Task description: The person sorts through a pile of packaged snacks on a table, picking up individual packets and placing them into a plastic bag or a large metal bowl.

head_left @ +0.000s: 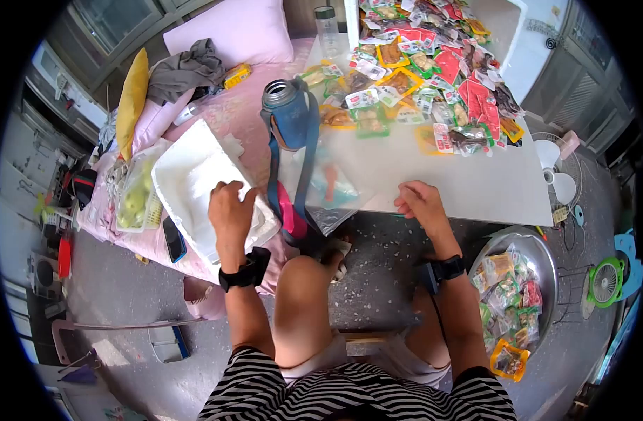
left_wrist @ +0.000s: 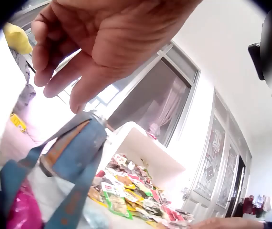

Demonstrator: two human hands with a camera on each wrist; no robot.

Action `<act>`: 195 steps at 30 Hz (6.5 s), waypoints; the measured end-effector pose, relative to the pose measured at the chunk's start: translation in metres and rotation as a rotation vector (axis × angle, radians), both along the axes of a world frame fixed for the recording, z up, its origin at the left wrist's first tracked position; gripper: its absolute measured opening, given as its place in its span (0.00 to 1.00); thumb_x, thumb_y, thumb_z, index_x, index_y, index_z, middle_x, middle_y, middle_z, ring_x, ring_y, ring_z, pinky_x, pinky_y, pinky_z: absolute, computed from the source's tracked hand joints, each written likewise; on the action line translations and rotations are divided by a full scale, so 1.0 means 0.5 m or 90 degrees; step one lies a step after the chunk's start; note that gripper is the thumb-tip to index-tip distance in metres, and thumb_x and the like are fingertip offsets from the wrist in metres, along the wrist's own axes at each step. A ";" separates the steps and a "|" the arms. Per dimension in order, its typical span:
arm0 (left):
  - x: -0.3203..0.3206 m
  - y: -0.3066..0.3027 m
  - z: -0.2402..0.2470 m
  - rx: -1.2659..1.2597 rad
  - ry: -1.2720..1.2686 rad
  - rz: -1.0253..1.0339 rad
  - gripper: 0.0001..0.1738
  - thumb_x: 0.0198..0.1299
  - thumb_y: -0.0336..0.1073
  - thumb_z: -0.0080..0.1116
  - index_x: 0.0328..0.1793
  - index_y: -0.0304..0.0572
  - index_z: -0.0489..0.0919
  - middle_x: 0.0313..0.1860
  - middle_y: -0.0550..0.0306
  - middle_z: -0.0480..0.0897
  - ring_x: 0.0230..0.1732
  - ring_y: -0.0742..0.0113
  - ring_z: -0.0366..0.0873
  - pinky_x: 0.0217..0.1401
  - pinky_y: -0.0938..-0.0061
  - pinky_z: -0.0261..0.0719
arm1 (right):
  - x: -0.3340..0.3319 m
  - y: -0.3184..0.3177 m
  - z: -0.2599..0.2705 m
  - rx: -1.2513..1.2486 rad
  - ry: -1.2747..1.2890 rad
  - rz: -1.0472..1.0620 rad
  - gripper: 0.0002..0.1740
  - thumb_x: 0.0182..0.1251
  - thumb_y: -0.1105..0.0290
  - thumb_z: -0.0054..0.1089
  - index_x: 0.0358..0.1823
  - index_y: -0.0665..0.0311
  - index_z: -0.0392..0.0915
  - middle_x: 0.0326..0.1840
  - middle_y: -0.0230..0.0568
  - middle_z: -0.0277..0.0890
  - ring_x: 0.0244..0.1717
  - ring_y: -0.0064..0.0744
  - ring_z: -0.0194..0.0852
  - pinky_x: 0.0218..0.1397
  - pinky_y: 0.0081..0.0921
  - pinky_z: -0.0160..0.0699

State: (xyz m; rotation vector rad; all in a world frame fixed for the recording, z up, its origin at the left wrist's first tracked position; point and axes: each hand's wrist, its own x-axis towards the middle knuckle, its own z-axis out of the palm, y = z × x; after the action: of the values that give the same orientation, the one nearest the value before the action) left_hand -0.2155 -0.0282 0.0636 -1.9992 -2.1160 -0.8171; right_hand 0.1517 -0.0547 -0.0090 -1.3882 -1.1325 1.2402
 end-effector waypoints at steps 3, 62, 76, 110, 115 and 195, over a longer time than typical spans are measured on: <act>-0.116 -0.020 -0.079 -0.087 0.220 0.136 0.17 0.45 0.41 0.70 0.36 0.36 0.82 0.43 0.44 0.78 0.49 0.43 0.74 0.49 0.54 0.74 | 0.001 -0.008 0.006 -0.015 -0.010 0.005 0.12 0.70 0.65 0.54 0.45 0.67 0.78 0.30 0.38 0.81 0.26 0.21 0.78 0.29 0.18 0.77; 0.451 0.043 -0.154 -0.205 -0.416 -0.492 0.09 0.60 0.32 0.59 0.35 0.31 0.83 0.19 0.56 0.78 0.22 0.76 0.71 0.26 0.76 0.67 | 0.028 -0.010 -0.014 -0.065 0.175 0.009 0.10 0.62 0.67 0.60 0.36 0.68 0.78 0.32 0.37 0.79 0.29 0.25 0.80 0.26 0.19 0.79; 0.460 0.021 -0.169 -0.189 -0.465 -0.460 0.06 0.53 0.26 0.61 0.28 0.30 0.78 0.18 0.50 0.76 0.18 0.66 0.71 0.25 0.72 0.69 | 0.030 -0.001 0.014 -0.005 0.075 -0.076 0.17 0.64 0.62 0.62 0.37 0.73 0.77 0.27 0.42 0.79 0.22 0.26 0.80 0.20 0.20 0.78; 0.446 0.013 -0.143 -0.043 -0.211 -0.443 0.07 0.50 0.28 0.62 0.34 0.35 0.76 0.24 0.43 0.78 0.27 0.42 0.77 0.31 0.57 0.73 | 0.130 0.083 -0.024 0.175 -0.834 -0.270 0.31 0.68 0.49 0.52 0.66 0.61 0.67 0.68 0.41 0.66 0.74 0.49 0.53 0.65 0.72 0.50; 0.440 0.015 -0.122 -0.040 -0.223 -0.432 0.06 0.52 0.27 0.60 0.33 0.36 0.74 0.26 0.43 0.78 0.30 0.41 0.77 0.32 0.54 0.72 | 0.168 -0.027 0.037 0.027 -0.768 -0.239 0.21 0.67 0.51 0.55 0.51 0.58 0.78 0.41 0.44 0.81 0.50 0.47 0.76 0.55 0.62 0.64; 0.447 -0.021 -0.123 0.005 -0.211 -0.524 0.18 0.50 0.22 0.56 0.51 0.35 0.78 0.34 0.43 0.77 0.37 0.41 0.77 0.37 0.53 0.76 | 0.026 -0.023 0.031 -0.077 -0.091 -0.019 0.14 0.61 0.73 0.65 0.46 0.71 0.75 0.35 0.39 0.80 0.31 0.23 0.79 0.24 0.18 0.80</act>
State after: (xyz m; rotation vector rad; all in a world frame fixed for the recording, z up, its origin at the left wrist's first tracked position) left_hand 0.0079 -0.0387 0.0023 -2.9229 -1.3236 -1.3207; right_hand 0.1649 -0.0664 0.0064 -1.6000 -1.1444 1.2198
